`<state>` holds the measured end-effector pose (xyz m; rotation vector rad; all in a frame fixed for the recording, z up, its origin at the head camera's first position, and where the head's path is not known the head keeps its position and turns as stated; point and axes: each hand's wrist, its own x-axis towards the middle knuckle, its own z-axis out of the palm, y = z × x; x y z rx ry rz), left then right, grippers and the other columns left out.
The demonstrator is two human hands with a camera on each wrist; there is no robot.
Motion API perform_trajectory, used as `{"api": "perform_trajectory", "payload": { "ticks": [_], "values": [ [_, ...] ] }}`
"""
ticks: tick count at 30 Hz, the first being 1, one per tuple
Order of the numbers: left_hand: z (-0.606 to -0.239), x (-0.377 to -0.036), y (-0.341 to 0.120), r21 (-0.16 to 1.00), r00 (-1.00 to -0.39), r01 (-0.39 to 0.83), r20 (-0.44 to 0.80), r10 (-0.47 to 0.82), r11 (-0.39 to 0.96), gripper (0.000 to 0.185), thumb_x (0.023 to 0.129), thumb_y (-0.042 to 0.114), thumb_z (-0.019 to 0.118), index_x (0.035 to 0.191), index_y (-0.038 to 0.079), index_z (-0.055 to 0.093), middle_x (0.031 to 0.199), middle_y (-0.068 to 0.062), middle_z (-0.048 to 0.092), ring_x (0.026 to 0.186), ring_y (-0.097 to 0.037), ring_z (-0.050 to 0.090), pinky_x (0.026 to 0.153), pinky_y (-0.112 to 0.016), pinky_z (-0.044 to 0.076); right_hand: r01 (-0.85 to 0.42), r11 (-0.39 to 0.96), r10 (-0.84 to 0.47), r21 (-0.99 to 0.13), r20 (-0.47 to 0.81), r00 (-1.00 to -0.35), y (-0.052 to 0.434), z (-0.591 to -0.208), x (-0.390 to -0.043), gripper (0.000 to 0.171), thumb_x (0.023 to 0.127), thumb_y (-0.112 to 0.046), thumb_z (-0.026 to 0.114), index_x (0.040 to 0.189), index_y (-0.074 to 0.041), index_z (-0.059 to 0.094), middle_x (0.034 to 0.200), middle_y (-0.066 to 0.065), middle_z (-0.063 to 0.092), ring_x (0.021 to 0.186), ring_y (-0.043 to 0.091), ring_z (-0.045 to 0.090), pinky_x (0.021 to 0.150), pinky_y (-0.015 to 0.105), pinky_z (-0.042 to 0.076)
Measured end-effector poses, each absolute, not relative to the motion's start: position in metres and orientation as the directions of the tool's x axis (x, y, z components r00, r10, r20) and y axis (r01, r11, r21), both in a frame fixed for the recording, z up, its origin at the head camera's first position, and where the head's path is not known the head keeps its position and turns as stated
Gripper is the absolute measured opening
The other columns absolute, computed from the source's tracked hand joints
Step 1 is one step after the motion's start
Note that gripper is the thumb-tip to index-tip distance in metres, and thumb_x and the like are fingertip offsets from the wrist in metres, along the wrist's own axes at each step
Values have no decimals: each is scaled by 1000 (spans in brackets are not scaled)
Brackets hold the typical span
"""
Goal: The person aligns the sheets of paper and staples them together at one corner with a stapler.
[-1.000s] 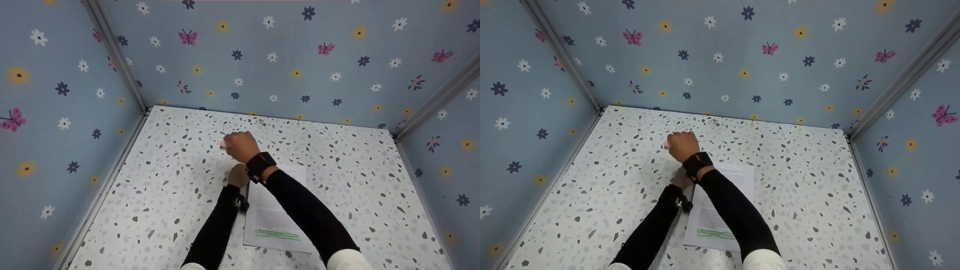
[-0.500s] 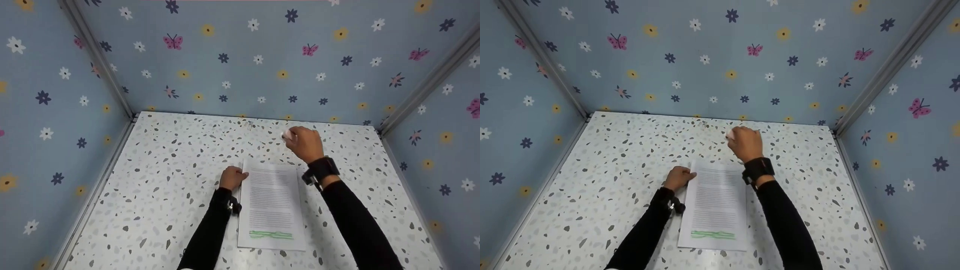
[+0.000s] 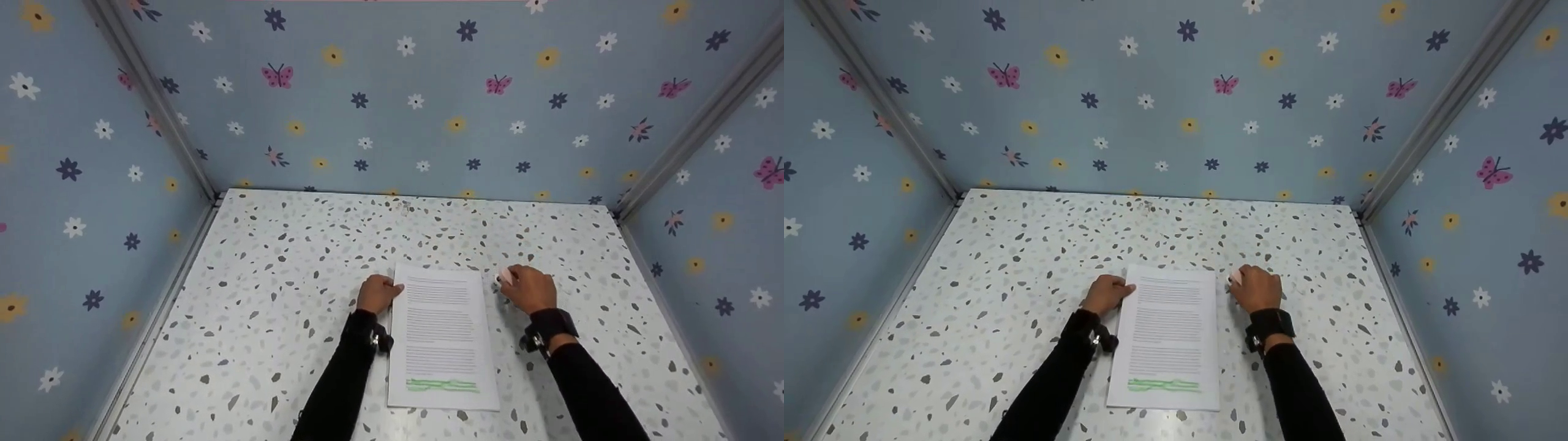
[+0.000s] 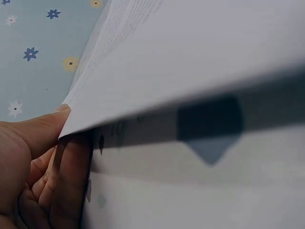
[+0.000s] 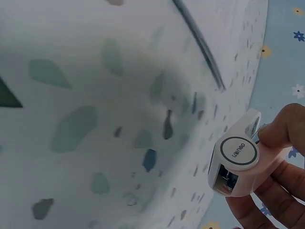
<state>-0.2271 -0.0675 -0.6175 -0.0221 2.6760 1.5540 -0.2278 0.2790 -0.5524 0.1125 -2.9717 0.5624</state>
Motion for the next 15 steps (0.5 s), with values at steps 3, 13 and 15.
{"api": "perform_trajectory", "payload": {
  "ticks": [3, 13, 15],
  "values": [
    [-617, -226, -68, 869, -999, -40, -49, 7, 493, 53, 91, 19, 76, 56, 17, 36, 51, 9, 30, 49, -13, 29, 52, -29, 24, -67, 938, -44, -339, 75, -996, 281, -561, -224, 36, 85, -20, 76, 115, 1, 72, 101, 18, 73, 87, 37, 68, 85, 56, 47],
    [-616, -228, -66, 874, -997, -44, -66, 28, 485, 53, 92, 18, 74, 56, 17, 36, 50, 7, 33, 48, -12, 31, 52, -28, 25, -58, 948, -35, -313, 80, -996, 280, -572, -221, 36, 86, -21, 77, 114, 1, 73, 102, 19, 73, 87, 37, 69, 83, 56, 50],
    [-617, -228, -67, 874, -997, -43, -66, 31, 485, 52, 92, 18, 74, 57, 16, 36, 51, 6, 35, 48, -13, 32, 53, -29, 26, -57, 947, -34, -317, 77, -996, 280, -575, -221, 36, 87, -22, 77, 115, 0, 72, 102, 18, 73, 87, 37, 68, 82, 55, 51]
  ]
}}
